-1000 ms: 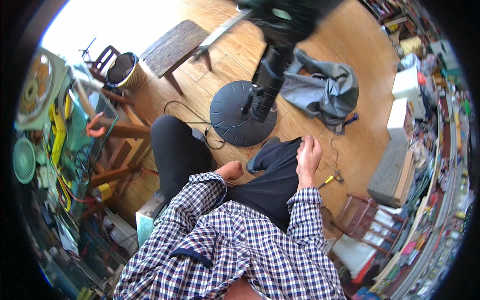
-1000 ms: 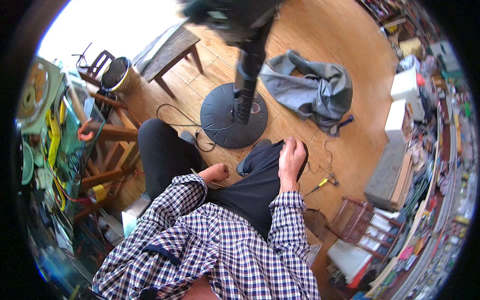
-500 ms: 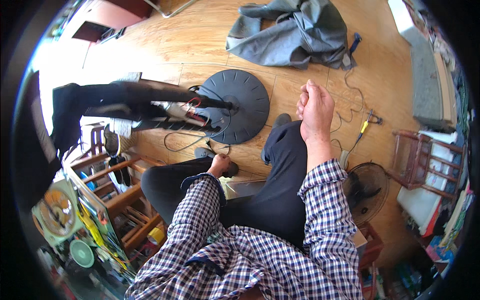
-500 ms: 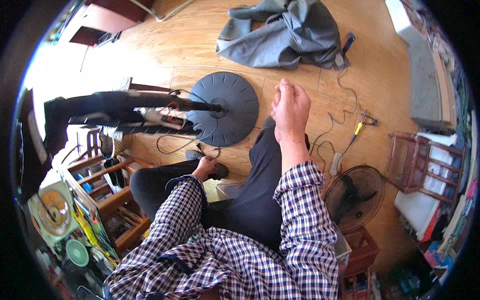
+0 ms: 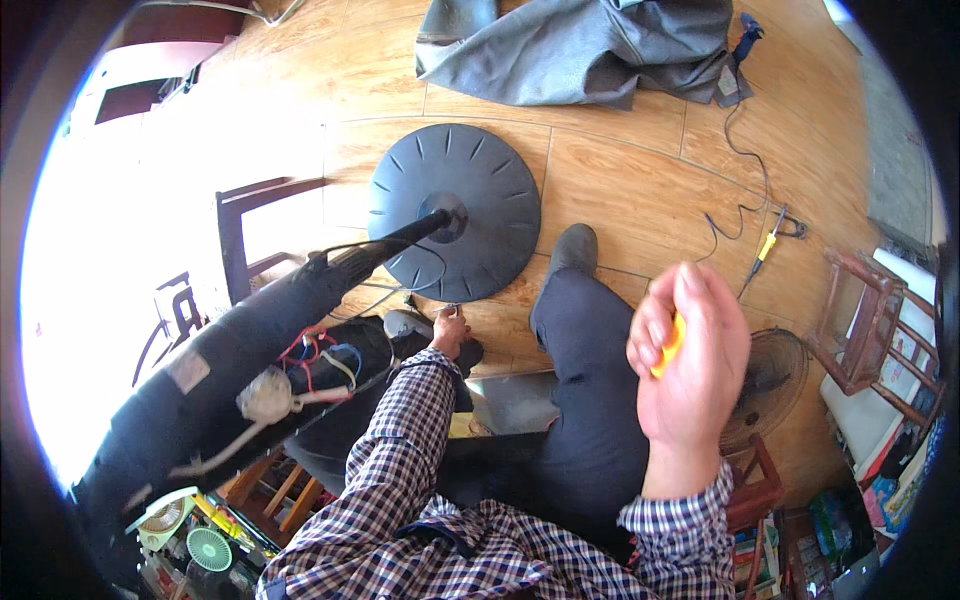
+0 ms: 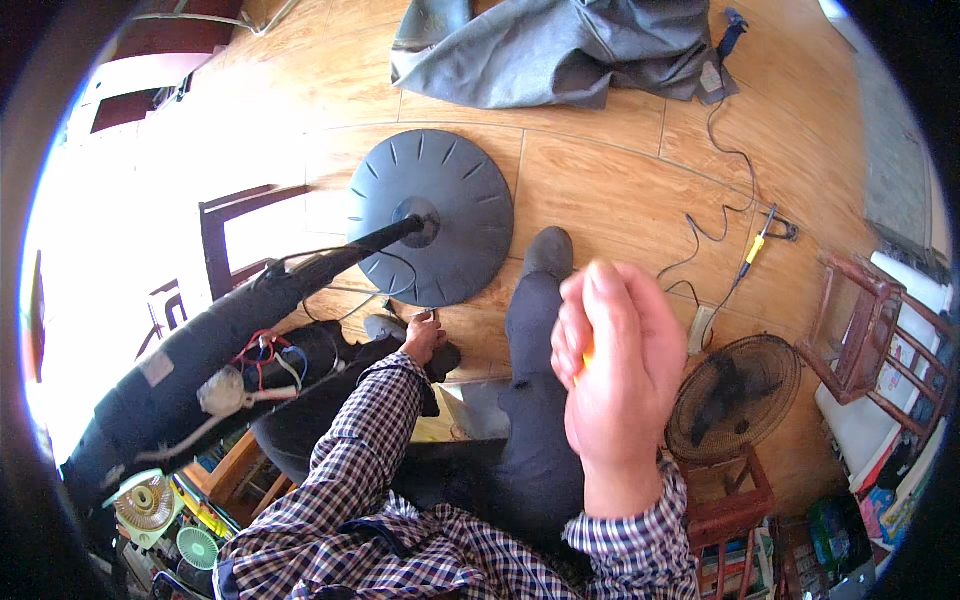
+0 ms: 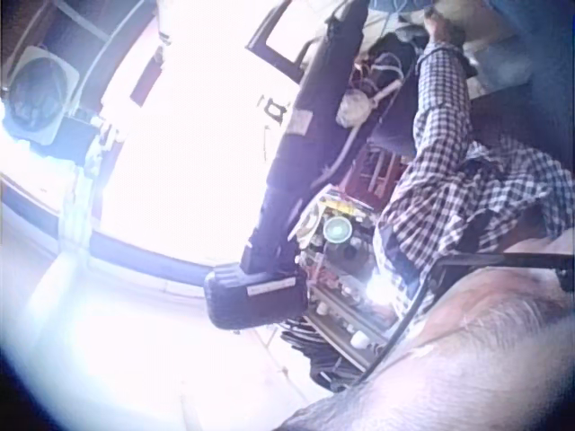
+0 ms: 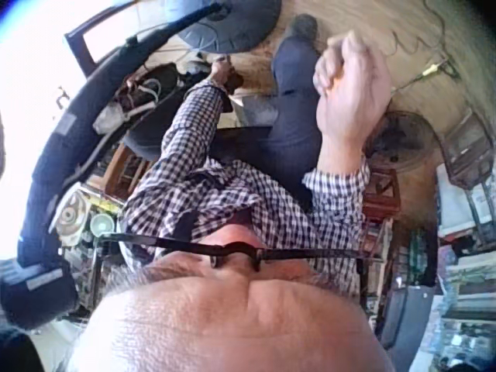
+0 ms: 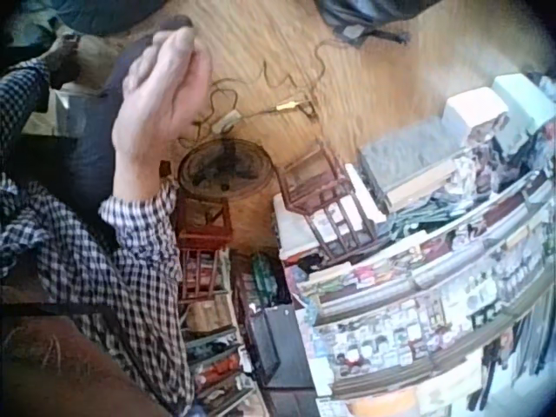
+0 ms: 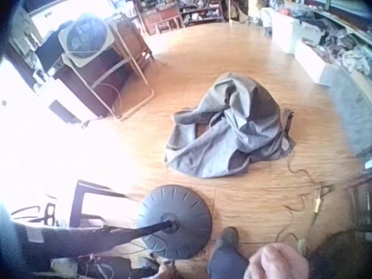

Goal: The person disassembles a black pedestal fan by removing the front grille, fan blades, and rear grille using a screwdriver. They then reassemble the components in reverse order, securing each part with screws.

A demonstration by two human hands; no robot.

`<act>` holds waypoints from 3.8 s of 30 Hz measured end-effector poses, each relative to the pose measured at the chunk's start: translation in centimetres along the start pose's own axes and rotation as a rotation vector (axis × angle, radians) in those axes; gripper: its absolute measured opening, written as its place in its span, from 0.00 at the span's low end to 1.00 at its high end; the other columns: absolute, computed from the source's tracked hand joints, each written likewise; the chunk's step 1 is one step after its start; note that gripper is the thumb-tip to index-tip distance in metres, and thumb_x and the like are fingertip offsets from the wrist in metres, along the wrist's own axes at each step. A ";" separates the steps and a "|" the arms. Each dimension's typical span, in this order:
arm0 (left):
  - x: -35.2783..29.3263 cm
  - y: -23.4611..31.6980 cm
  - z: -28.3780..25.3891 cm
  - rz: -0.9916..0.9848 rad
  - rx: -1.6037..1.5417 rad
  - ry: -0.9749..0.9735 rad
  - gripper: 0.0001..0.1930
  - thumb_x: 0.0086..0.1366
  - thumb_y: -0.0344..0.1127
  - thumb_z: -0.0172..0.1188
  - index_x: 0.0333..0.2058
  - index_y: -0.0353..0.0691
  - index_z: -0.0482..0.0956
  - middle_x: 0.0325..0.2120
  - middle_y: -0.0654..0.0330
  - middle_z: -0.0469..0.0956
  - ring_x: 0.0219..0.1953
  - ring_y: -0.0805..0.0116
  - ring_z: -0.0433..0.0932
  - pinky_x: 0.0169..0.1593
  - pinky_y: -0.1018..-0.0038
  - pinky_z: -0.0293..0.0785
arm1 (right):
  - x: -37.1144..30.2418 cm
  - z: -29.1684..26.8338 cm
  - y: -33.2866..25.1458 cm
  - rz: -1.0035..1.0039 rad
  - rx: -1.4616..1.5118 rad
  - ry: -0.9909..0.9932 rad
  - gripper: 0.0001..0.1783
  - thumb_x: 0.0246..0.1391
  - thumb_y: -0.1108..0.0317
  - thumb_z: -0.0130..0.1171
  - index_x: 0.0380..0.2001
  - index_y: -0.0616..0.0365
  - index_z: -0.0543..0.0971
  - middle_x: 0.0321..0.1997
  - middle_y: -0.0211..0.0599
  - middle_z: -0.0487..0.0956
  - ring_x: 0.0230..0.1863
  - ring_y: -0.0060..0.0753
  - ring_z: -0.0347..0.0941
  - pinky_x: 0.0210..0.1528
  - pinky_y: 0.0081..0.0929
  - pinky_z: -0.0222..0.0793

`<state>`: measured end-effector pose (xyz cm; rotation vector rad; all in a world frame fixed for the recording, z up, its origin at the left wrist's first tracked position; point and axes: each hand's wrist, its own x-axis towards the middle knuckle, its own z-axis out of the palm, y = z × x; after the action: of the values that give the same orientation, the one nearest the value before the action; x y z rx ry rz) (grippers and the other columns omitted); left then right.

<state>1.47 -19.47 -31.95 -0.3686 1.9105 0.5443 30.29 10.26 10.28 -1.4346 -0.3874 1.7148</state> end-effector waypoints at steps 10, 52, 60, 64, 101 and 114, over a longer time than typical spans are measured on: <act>8.0 -5.5 -3.3 -0.011 -0.388 -0.166 0.08 0.74 0.28 0.55 0.48 0.39 0.80 0.31 0.58 0.79 0.30 0.60 0.79 0.32 0.64 0.79 | 0.0 -0.8 -2.4 0.013 -0.046 0.073 0.17 0.76 0.59 0.53 0.35 0.61 0.73 0.19 0.31 0.67 0.19 0.20 0.60 0.21 0.20 0.56; -29.9 11.4 1.8 0.866 0.052 -0.635 0.11 0.77 0.33 0.65 0.52 0.37 0.77 0.34 0.64 0.83 0.35 0.76 0.84 0.41 0.76 0.81 | 1.6 -0.5 9.4 -0.346 -0.109 -0.532 0.19 0.78 0.56 0.58 0.50 0.64 0.81 0.36 0.35 0.84 0.39 0.28 0.84 0.42 0.24 0.82; -31.3 9.7 -0.1 0.862 -0.433 -0.786 0.06 0.77 0.33 0.65 0.47 0.39 0.81 0.31 0.62 0.84 0.33 0.72 0.85 0.39 0.75 0.82 | 0.4 -3.0 15.2 -0.258 -0.133 -0.677 0.17 0.71 0.57 0.68 0.47 0.62 0.86 0.43 0.29 0.85 0.46 0.23 0.82 0.51 0.22 0.78; -32.1 10.4 -1.1 0.827 -0.596 -0.798 0.07 0.78 0.35 0.65 0.47 0.38 0.82 0.31 0.61 0.85 0.32 0.71 0.84 0.39 0.75 0.83 | 1.2 -3.2 16.1 -0.272 -0.088 -0.690 0.16 0.70 0.57 0.69 0.48 0.60 0.86 0.40 0.26 0.84 0.43 0.20 0.79 0.48 0.22 0.76; -30.4 10.0 0.2 1.273 -0.233 -0.348 0.25 0.85 0.48 0.46 0.48 0.34 0.88 0.42 0.52 0.84 0.45 0.59 0.83 0.52 0.64 0.77 | -2.6 -0.6 18.9 -0.051 -0.536 -0.884 0.15 0.79 0.58 0.55 0.50 0.59 0.81 0.27 0.14 0.67 0.25 0.10 0.59 0.28 0.16 0.55; -33.6 11.2 -1.6 1.281 -0.337 -0.615 0.25 0.85 0.50 0.46 0.54 0.35 0.86 0.37 0.59 0.82 0.40 0.69 0.79 0.50 0.69 0.78 | -6.4 2.1 16.9 0.294 -0.273 -0.916 0.26 0.83 0.42 0.38 0.38 0.49 0.73 0.21 0.16 0.56 0.20 0.18 0.51 0.28 0.24 0.52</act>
<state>7.74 -10.71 1.86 0.8247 1.2348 1.5915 21.48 -4.03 3.30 -0.8111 -0.9584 2.5897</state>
